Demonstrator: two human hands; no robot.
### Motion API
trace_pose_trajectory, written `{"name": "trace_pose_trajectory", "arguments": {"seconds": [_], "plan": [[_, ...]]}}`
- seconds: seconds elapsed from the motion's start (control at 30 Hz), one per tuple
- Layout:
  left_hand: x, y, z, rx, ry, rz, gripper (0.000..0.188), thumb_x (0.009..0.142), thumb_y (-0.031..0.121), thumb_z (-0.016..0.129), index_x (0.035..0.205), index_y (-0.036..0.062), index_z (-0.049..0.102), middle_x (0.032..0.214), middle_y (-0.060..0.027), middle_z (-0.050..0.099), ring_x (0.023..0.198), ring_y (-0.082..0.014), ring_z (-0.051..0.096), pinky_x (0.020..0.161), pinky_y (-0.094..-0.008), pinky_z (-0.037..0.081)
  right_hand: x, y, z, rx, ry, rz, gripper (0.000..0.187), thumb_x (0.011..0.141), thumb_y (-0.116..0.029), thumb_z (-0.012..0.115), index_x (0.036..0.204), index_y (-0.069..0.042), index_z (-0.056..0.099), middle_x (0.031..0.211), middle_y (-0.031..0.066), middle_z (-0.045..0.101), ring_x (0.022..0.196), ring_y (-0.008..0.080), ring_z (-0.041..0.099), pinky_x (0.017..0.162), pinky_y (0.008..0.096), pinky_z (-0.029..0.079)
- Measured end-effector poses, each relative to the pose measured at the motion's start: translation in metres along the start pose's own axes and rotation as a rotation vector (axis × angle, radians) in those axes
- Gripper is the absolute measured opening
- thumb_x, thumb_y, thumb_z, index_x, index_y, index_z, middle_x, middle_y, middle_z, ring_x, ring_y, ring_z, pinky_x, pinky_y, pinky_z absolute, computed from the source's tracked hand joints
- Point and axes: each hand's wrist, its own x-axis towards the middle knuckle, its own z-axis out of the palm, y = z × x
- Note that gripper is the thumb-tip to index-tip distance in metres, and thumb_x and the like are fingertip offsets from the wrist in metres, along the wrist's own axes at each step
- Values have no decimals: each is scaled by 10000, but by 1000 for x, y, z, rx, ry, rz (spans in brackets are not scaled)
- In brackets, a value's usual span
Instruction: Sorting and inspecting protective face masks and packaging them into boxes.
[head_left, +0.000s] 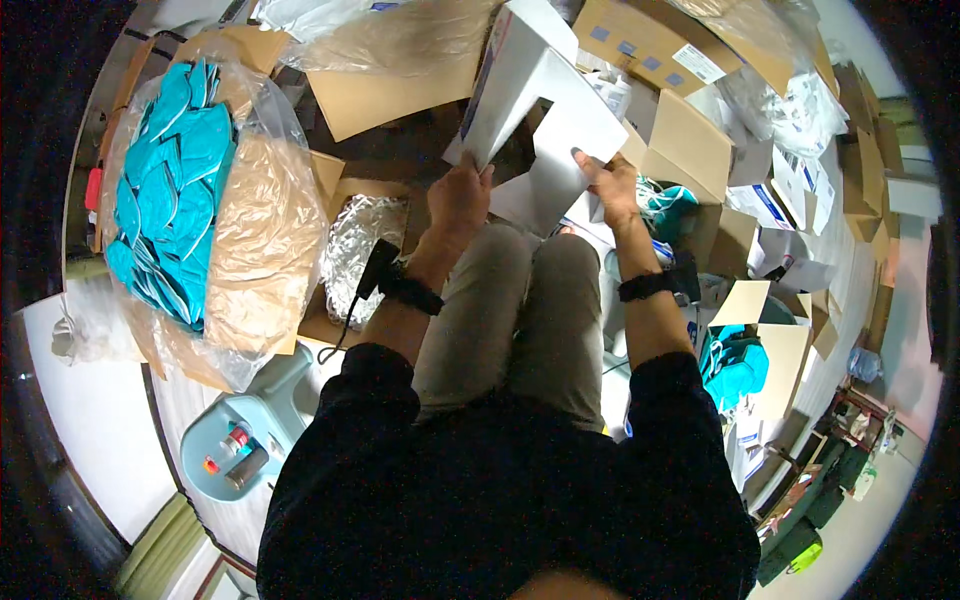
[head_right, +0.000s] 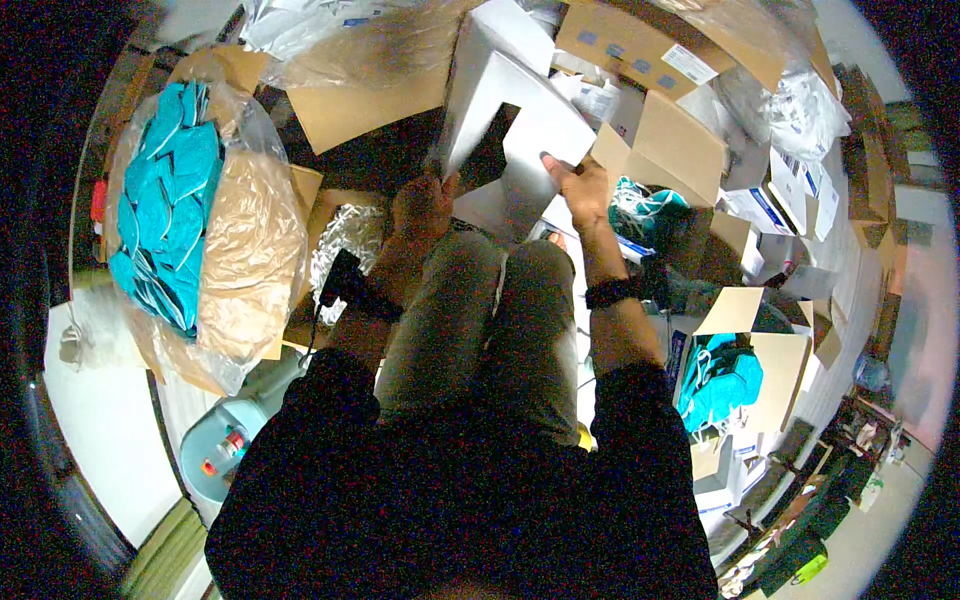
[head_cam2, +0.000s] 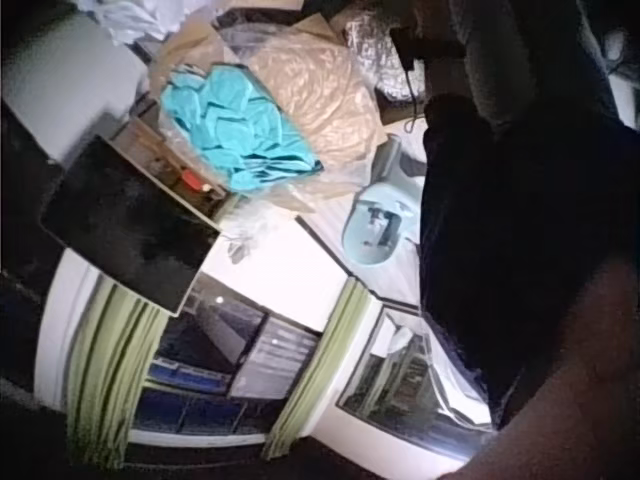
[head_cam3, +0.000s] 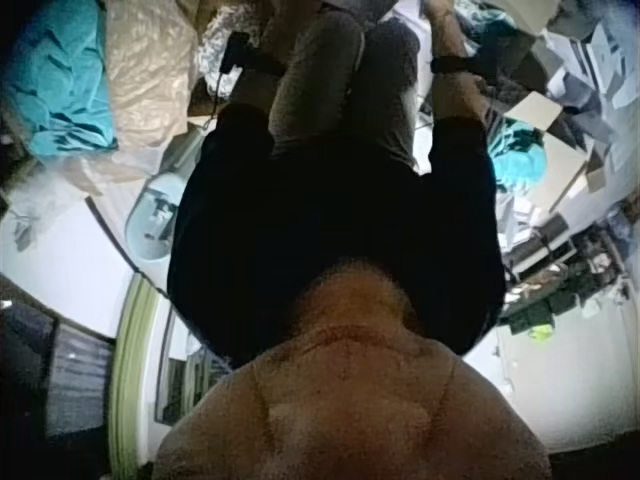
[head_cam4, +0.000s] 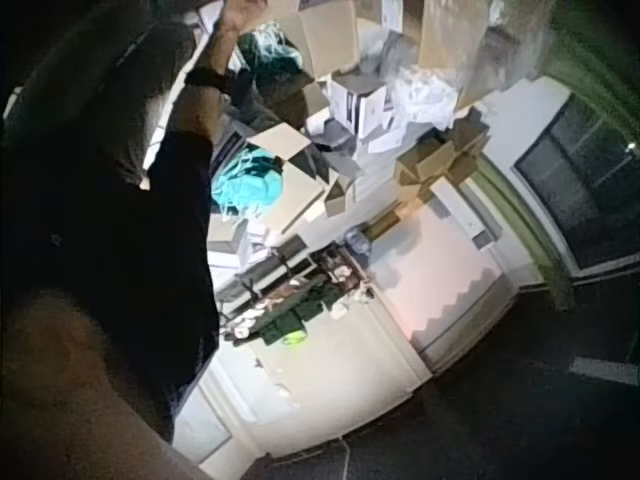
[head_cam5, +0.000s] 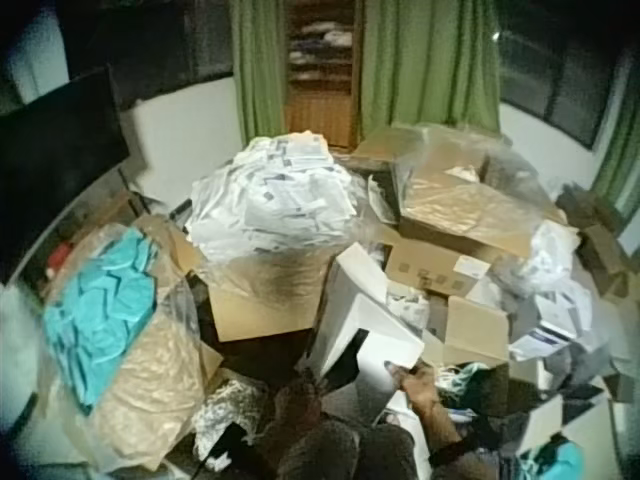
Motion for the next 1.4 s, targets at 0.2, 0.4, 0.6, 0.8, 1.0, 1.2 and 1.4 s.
{"name": "trace_pose_trajectory", "arguments": {"seconds": [0.2, 0.4, 0.6, 0.8, 1.0, 1.2, 1.4], "plan": [[-14, 41, 0, -59, 282, 282, 405, 858, 161, 554, 1223, -4, 496, 843, -207, 643, 755, -363, 646, 648, -455, 520, -13, 39, 17, 115, -164, -218, 157, 836, -110, 666, 948, 0, 672, 834, 19, 665, 695, 95, 580, 610, 262, 476], [-10, 27, 15, -184, 321, 319, 395, 851, 119, 520, 1227, -3, 508, 760, -187, 629, 702, -387, 628, 611, -458, 510, -33, 24, 21, -297, -66, -334, 338, 828, -212, 649, 1092, -16, 573, 816, 99, 662, 703, 181, 615, 622, 334, 501], [-38, 76, -16, -598, 56, 379, 388, 929, 261, 461, 1260, 60, 472, 940, -233, 627, 828, -404, 616, 712, -432, 492, -54, 0, 17, -714, -103, -175, 418, 905, -299, 495, 1267, -92, 475, 975, 197, 596, 861, 344, 603, 747, 409, 478], [-63, 62, 17, -586, 412, 530, 466, 907, 216, 537, 1312, 26, 407, 1115, -184, 577, 990, -245, 583, 858, -333, 452, -97, -36, 6, -613, -463, -405, 600, 911, -226, 411, 1465, -174, 187, 1306, 217, 489, 1105, 346, 555, 905, 368, 458], [-93, 95, -35, -802, -108, 575, 540, 872, 228, 633, 1330, 26, 428, 1208, -226, 553, 1153, -293, 539, 976, -354, 402, -111, 2, -10, -91, 98, -272, 213, 879, -231, 581, 952, -56, 678, 898, 195, 665, 805, 305, 658, 689, 382, 504], [-65, 51, -8, -514, 201, 323, 641, 904, 301, 574, 1398, -5, 304, 1349, -266, 393, 1235, -354, 422, 972, -392, 409, -170, -58, -82, 591, 203, -134, 109, 882, -136, 634, 859, -33, 662, 727, 44, 650, 555, 85, 577, 473, 218, 469], [-80, 70, -17, -1827, -514, -78, 458, 890, 197, 628, 1233, -72, 487, 1164, -149, 581, 1019, -234, 576, 866, -352, 465, -211, -24, -134, 800, 16, -9, 204, 887, -125, 614, 1028, 23, 607, 879, 107, 669, 701, 161, 661, 562, 280, 575]]}}
